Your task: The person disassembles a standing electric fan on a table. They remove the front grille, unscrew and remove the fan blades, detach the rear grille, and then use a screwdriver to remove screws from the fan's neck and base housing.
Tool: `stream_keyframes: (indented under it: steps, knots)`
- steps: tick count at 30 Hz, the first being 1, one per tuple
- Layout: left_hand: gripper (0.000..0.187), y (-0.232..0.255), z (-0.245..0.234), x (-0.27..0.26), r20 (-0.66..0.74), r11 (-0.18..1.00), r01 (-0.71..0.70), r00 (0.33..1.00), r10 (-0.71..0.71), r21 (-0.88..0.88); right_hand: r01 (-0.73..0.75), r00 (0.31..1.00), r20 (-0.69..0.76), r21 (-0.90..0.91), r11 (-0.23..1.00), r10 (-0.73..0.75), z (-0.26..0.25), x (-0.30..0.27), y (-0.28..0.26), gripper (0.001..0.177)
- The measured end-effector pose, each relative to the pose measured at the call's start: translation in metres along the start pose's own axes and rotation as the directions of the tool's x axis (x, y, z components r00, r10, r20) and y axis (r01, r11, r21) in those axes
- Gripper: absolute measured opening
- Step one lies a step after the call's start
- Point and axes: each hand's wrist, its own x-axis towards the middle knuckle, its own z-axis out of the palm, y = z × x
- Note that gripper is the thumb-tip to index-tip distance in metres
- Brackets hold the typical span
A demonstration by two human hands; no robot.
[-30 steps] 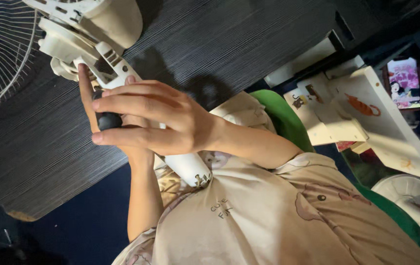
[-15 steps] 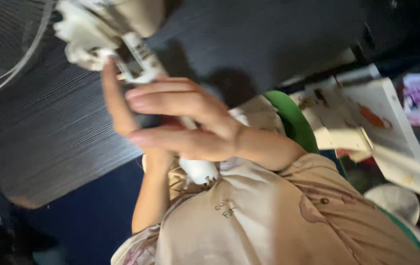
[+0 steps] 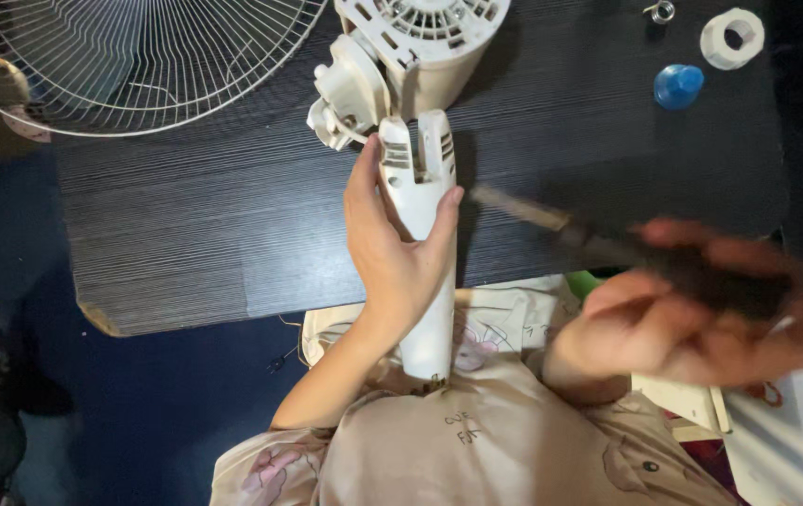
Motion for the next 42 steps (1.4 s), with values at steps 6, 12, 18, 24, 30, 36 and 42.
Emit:
stream_keyframes:
  steps: [6, 12, 18, 24, 30, 36, 42]
  knots:
    - [0.088, -0.013, 0.000, -0.001, 0.082, 0.947, 0.204, 0.978, -0.190, -0.247, -0.175, 0.946, -0.297, -0.139, 0.975, 0.128, -0.004, -0.021, 0.100, 0.036]
    - [0.078, -0.039, -0.007, -0.007, 0.335, 0.804, 0.433, 0.890, -0.310, -0.408, -0.432, 0.885, -0.252, -0.131, 0.892, 0.391, 0.026, -0.021, 0.135, 0.035]
    - [0.078, -0.073, -0.018, -0.021, 0.637, 0.586, 0.620, 0.740, -0.216, -0.522, -0.359, 0.912, -0.150, -0.741, 0.567, 0.381, 0.022, -0.027, 0.140, 0.045]
    - [0.072, -0.096, -0.021, -0.039, 0.809, 0.117, 0.813, 0.581, -0.090, -0.571, -0.196, 0.932, -0.035, -0.885, 0.423, 0.360, 0.031, -0.025, 0.133, 0.051]
    - [0.069, -0.072, -0.019, -0.032, 0.600, 0.682, 0.600, 0.746, -0.288, -0.419, -0.510, 0.855, -0.019, -0.200, 0.836, 0.517, 0.056, -0.021, 0.085, 0.055]
    - [0.091, -0.018, -0.045, -0.009, 0.398, 0.939, 0.206, 0.865, -0.307, 0.276, -0.744, 0.561, 0.483, 0.650, 0.154, 0.672, 0.099, -0.006, 0.086, 0.091]
    - [0.096, -0.016, -0.065, -0.003, 0.435, 0.755, -0.197, 0.891, -0.128, 0.625, -0.601, 0.301, 0.572, 0.735, -0.314, 0.763, 0.141, -0.026, 0.116, 0.074]
